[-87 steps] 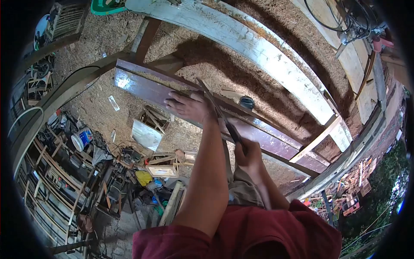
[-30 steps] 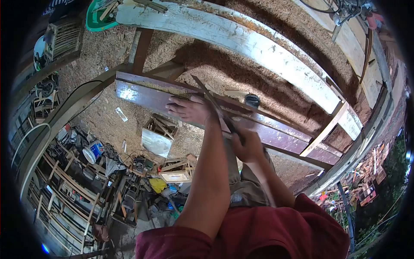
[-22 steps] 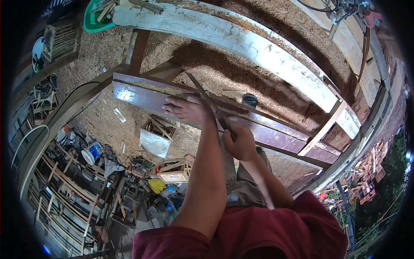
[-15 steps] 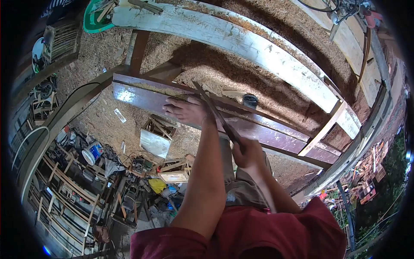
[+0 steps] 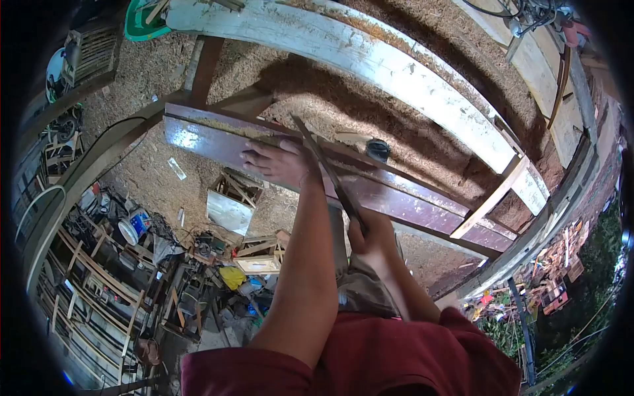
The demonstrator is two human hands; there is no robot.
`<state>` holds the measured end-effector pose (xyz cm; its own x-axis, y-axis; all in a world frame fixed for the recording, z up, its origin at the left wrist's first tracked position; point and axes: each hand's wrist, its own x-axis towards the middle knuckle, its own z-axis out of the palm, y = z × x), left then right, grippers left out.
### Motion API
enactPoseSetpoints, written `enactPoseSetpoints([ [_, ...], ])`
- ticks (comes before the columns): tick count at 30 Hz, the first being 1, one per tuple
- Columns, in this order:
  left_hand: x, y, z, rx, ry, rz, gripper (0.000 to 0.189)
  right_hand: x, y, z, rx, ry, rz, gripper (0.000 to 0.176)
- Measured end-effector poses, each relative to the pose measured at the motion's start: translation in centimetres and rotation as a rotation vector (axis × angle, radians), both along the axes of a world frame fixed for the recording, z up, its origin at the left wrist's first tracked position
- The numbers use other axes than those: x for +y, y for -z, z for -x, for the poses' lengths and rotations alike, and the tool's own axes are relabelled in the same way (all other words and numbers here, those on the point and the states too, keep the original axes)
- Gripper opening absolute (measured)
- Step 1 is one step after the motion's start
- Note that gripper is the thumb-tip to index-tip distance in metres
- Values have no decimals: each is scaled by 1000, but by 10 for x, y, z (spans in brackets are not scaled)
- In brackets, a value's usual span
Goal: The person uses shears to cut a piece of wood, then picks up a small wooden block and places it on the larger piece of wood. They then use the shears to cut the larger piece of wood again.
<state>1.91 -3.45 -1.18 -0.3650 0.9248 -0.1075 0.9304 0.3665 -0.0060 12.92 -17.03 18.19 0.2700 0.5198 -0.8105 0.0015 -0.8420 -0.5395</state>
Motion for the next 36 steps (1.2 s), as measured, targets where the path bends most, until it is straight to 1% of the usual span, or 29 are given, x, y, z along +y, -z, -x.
enactPoseSetpoints([
  [3,5,-3,-5,19,17,15,82,-5,-6,-4,22,35,49,23],
  [6,5,-2,-6,23,15,4,82,13,29,19,-165,30,-87,22],
  [7,4,-1,-3,28,22,-4,82,14,33,24,-219,36,-138,22],
  [8,2,0,-2,27,33,-11,82,6,26,22,-148,153,-167,22],
  [11,7,-5,-9,42,-24,50,82,-27,-10,12,-15,164,-92,25],
  [12,8,-4,-7,48,-18,39,82,-22,-9,9,-47,120,-90,26],
  [14,5,-1,-6,53,2,24,82,-6,20,23,-174,80,-118,21],
  [15,5,-2,-7,45,-5,22,82,2,33,27,-231,57,-131,22],
  [16,5,-3,-6,43,-12,24,82,3,38,27,-263,56,-203,24],
  [19,5,-2,-7,44,-8,36,82,-16,-6,18,-65,180,-65,22],
  [20,6,0,-6,52,-12,41,82,-33,-11,16,-19,145,-86,23],
  [22,5,-1,-6,64,-12,58,82,-23,-3,16,-109,100,-115,23],
  [24,6,0,-7,67,-3,60,82,1,25,21,-227,53,-124,22],
  [27,4,1,-4,83,-2,66,83,-3,25,21,-134,123,-133,23],
  [30,7,1,-5,98,-7,66,83,-33,-9,11,40,118,-35,24],
  [33,6,5,-6,90,11,43,83,-1,12,15,-90,109,-85,24],
  [34,5,5,-5,76,10,32,83,4,28,20,-187,85,-160,26],
  [36,4,-2,-7,64,25,47,83,-8,26,20,-119,143,-134,26],
])
